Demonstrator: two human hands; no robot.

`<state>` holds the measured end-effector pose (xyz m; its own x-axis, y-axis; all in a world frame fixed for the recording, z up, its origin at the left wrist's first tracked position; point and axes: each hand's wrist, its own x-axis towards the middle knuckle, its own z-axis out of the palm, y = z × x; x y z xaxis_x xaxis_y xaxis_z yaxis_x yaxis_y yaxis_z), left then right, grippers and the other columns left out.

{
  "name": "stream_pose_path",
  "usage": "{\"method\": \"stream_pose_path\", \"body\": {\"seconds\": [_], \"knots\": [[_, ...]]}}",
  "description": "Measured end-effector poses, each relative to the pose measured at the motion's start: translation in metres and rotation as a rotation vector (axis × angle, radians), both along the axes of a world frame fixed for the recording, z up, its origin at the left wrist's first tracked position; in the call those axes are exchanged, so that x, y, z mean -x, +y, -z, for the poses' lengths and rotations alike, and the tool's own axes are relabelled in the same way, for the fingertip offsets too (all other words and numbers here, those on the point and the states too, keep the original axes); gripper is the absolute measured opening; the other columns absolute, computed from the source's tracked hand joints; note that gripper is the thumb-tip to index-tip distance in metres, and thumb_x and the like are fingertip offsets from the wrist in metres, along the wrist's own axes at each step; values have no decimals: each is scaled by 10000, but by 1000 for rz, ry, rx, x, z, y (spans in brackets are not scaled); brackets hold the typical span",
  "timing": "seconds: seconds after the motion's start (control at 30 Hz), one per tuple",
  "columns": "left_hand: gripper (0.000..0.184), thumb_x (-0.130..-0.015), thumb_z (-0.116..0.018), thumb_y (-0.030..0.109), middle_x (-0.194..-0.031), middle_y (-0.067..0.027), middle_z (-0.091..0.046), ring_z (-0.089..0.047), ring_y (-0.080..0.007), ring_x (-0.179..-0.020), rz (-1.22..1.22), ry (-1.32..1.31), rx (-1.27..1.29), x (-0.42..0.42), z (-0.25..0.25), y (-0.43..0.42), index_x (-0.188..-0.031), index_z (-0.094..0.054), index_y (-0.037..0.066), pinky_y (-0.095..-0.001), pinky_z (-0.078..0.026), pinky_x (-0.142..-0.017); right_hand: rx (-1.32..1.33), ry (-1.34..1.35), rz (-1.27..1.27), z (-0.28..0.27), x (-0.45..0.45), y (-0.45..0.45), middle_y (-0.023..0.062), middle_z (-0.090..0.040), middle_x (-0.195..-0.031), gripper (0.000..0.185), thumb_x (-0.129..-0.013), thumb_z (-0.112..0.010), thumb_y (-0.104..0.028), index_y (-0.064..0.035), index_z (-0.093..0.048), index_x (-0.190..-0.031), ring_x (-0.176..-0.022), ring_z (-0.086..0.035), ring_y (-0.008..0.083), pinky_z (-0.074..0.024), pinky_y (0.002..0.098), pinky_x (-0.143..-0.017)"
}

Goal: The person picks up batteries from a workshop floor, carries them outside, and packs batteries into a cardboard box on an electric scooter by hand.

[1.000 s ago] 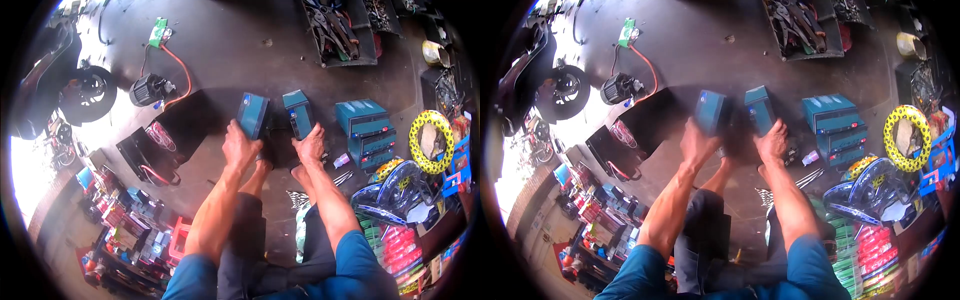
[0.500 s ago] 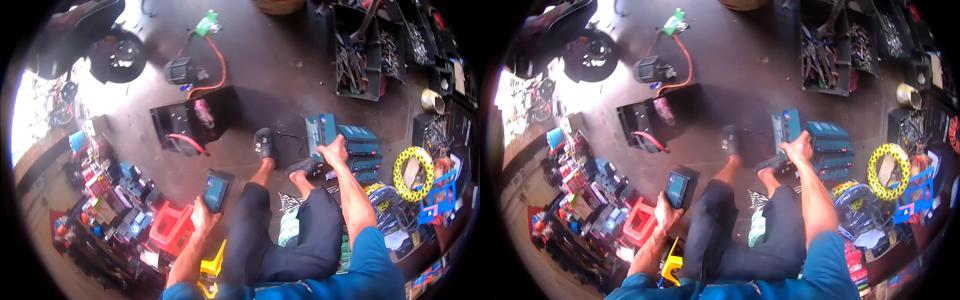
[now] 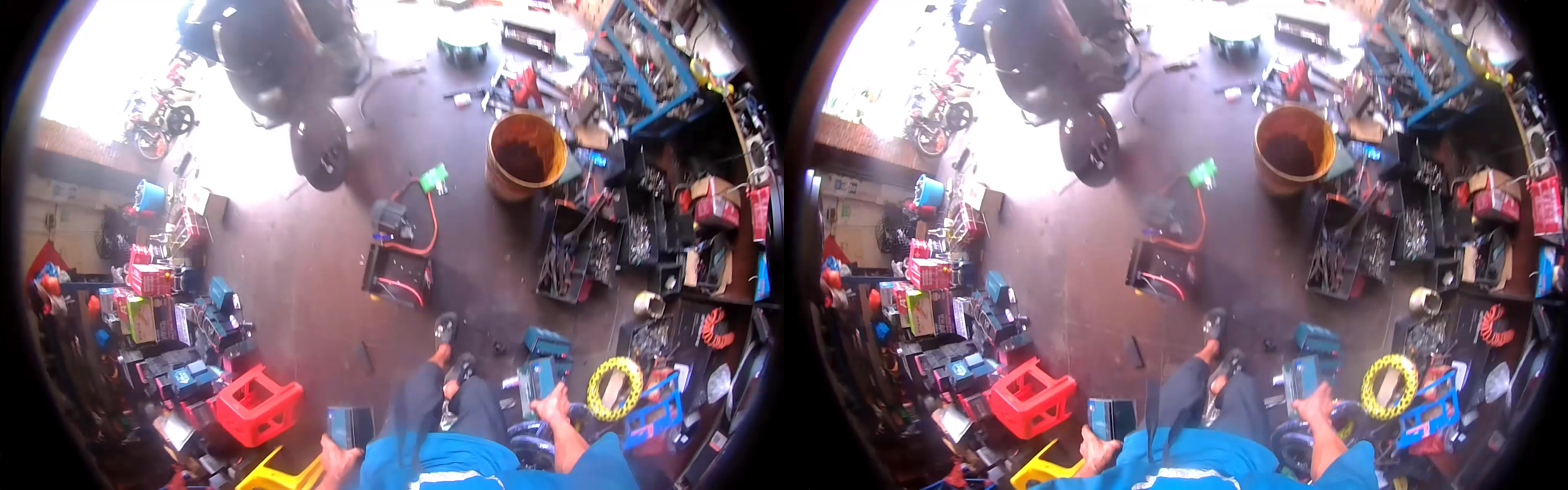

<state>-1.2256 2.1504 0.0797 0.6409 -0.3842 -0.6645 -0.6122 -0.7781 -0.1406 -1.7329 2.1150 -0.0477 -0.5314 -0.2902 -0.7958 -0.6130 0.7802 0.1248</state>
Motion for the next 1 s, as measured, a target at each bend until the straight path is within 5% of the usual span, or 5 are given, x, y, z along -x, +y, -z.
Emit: {"method": "stream_pose_path", "body": {"seconds": [0.2,0.63,0.9,1.0], "knots": [[975,-541,-872,352,-1269,-267,-556,-562,-433,-1191,-226,96,62,-1,-24,50,-1292,-402,-53,-462,-462,-1023,-5,-39,-189,-58,-35,22,233,-464,-1365,1044,-601,-902,-403,23,-333,-1365,-1257,-522,389,-451,440,-1060],[991,-587,-830,567,-1235,-262,-606,-615,-415,-1148,-577,-13,23,-88,38,138,-1286,-443,-18,-500,-495,-976,-20,-37,-446,-106,-137,-7,224,-483,-1339,1009,-622,-881,-447,22,-347,-1339,-1266,-521,390,-472,451,-1035],[869,-608,-818,502,-1128,-221,-653,-643,-404,-1089,-753,-181,-77,-232,83,123,-1218,-474,-14,-492,-528,-924,-97,60,-611,-155,-288,-116,223,-484,-1336,1012,-608,-890,-437,27,-351,-1327,-1231,-547,392,-489,444,-1015],[803,-654,-805,421,-1161,-252,-625,-619,-415,-1129,-761,-154,-24,-303,54,49,-1233,-451,-9,-496,-510,-945,-1,34,-716,-162,-347,-171,245,-512,-1295,991,-592,-902,-419,39,-369,-1290,-1179,-576,414,-514,455,-976]]}}
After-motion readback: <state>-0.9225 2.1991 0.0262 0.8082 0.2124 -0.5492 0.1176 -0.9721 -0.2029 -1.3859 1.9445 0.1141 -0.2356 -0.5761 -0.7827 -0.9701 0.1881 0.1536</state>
